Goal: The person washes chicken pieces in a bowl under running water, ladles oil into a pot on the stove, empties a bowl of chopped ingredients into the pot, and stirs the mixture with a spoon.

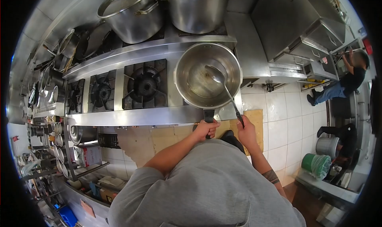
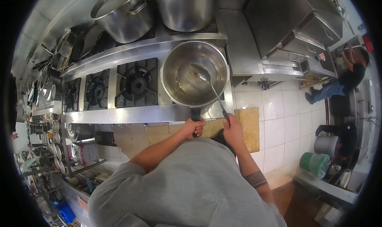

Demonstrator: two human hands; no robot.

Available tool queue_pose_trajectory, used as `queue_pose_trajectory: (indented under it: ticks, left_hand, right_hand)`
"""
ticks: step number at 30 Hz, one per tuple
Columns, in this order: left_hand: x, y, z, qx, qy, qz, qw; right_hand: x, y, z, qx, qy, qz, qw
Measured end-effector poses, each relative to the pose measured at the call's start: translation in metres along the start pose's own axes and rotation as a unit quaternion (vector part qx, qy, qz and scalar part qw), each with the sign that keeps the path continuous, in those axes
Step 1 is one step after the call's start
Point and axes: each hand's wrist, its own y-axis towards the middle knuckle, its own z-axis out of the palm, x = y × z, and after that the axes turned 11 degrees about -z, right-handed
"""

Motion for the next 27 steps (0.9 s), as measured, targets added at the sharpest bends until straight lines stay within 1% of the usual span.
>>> queue_pose_trajectory:
  ticks: [1, 5, 8, 11, 13, 15, 17, 20, 22, 24, 26, 27]
  left_hand:
    - [0.003, 0.001, -0.004, -0.01, 0.009, -0.002, 1.0]
    - [0.008, 0.0, -0.013, -0.002, 0.014, 0.008, 1.0]
    - [0.0, -0.006, -0.004, -0.01, 0.022, 0.027, 0.999]
    - [-0.015, -0.009, 0.011, 0.006, 0.006, 0.018, 1.0]
    - [-0.03, -0.009, 0.024, 0.032, -0.053, 0.013, 0.998]
    - [-0.043, -0.008, 0.033, 0.05, -0.054, 0.004, 0.997]
    - [-0.051, -0.006, 0.039, 0.021, -0.057, -0.053, 0.997]
    - [-0.07, -0.013, 0.052, 0.039, -0.063, -0.066, 0.995]
    - [-0.082, -0.013, 0.058, 0.047, -0.072, -0.072, 0.994]
    - [-0.091, -0.017, 0.066, 0.063, -0.078, -0.072, 0.992]
    - [-0.091, -0.018, 0.067, 0.051, -0.073, -0.082, 0.993]
    - [-0.089, -0.019, 0.066, 0.038, -0.068, -0.093, 0.993]
  right_hand:
    - [0.004, -0.001, 0.0, 0.009, 0.006, 0.0, 1.0]
    - [0.014, -0.005, -0.001, 0.009, 0.007, -0.013, 1.0]
    - [0.017, -0.004, -0.002, 0.029, 0.016, 0.009, 0.999]
    - [0.012, -0.004, 0.0, 0.026, 0.018, 0.016, 0.999]
    - [0.006, -0.004, 0.002, -0.008, -0.006, -0.015, 1.0]
    - [0.003, -0.001, 0.0, -0.009, -0.005, -0.01, 1.0]
    - [-0.001, 0.001, -0.001, -0.009, -0.006, -0.007, 1.0]
    - [-0.002, 0.005, -0.005, -0.037, -0.014, -0.011, 0.999]
    - [0.017, 0.011, -0.017, -0.023, 0.013, 0.044, 0.999]
    - [0.021, 0.013, -0.021, -0.02, 0.02, 0.054, 0.998]
    - [0.019, 0.015, -0.022, -0.018, 0.027, 0.063, 0.997]
    - [0.014, 0.015, -0.02, -0.02, 0.021, 0.051, 0.998]
